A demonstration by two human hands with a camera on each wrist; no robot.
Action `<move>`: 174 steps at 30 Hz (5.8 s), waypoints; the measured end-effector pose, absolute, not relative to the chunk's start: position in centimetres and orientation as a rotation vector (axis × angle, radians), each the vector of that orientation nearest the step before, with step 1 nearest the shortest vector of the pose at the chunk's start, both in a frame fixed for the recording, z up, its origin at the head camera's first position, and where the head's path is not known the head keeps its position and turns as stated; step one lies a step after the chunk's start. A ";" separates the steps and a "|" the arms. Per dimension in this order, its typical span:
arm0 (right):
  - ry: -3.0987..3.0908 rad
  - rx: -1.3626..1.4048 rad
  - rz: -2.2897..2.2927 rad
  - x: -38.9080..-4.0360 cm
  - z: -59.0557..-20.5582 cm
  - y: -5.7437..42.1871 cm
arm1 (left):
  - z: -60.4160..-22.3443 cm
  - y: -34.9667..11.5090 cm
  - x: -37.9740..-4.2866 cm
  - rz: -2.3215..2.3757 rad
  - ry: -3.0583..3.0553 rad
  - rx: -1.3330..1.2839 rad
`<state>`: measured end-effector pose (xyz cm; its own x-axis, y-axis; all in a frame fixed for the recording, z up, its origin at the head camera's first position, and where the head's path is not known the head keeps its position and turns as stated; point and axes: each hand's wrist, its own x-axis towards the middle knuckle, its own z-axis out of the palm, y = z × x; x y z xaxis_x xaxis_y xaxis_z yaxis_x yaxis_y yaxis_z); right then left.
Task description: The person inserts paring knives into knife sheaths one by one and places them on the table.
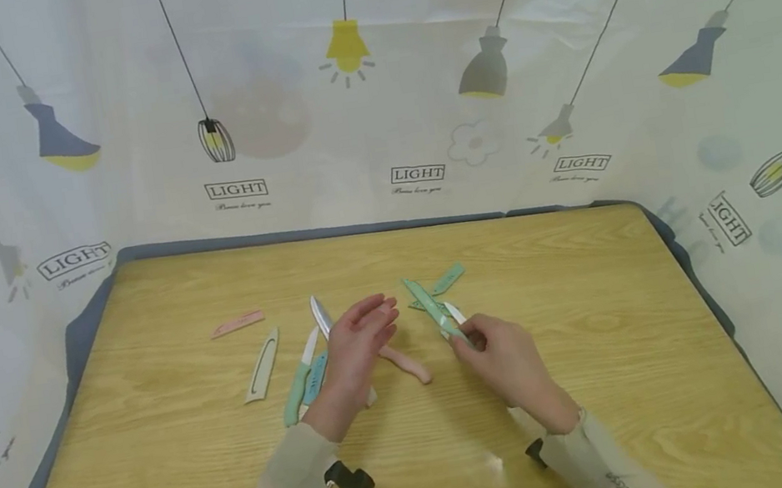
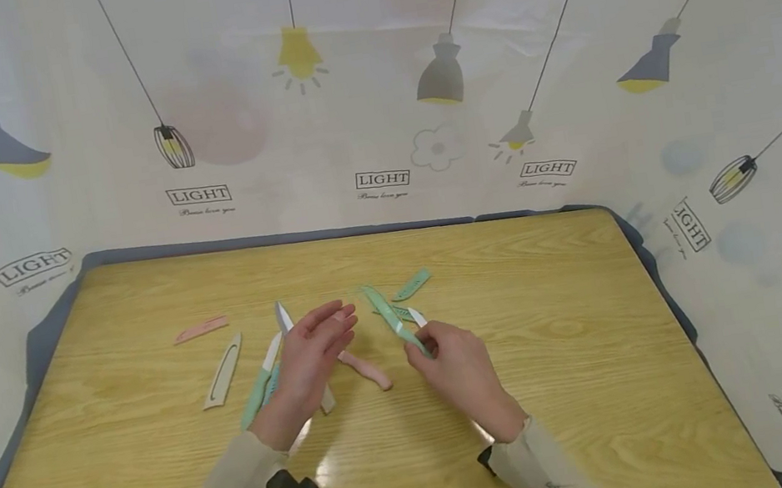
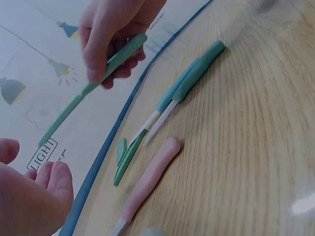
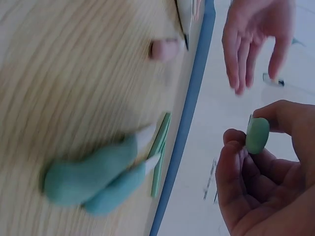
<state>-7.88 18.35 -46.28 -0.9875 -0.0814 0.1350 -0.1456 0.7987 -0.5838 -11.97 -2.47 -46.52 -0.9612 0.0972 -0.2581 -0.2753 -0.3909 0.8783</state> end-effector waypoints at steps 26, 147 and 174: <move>-3.102 -0.130 0.647 -11.7 -48.7 27.7 | -47.7 -8.0 -11.6 2.501 1.595 -0.411; -2.840 0.087 0.973 -9.0 -47.9 24.8 | -46.9 -19.5 -13.9 0.765 2.852 0.106; -2.823 0.552 0.871 -8.6 -47.3 9.1 | -46.2 -18.8 -11.8 2.275 1.863 -0.355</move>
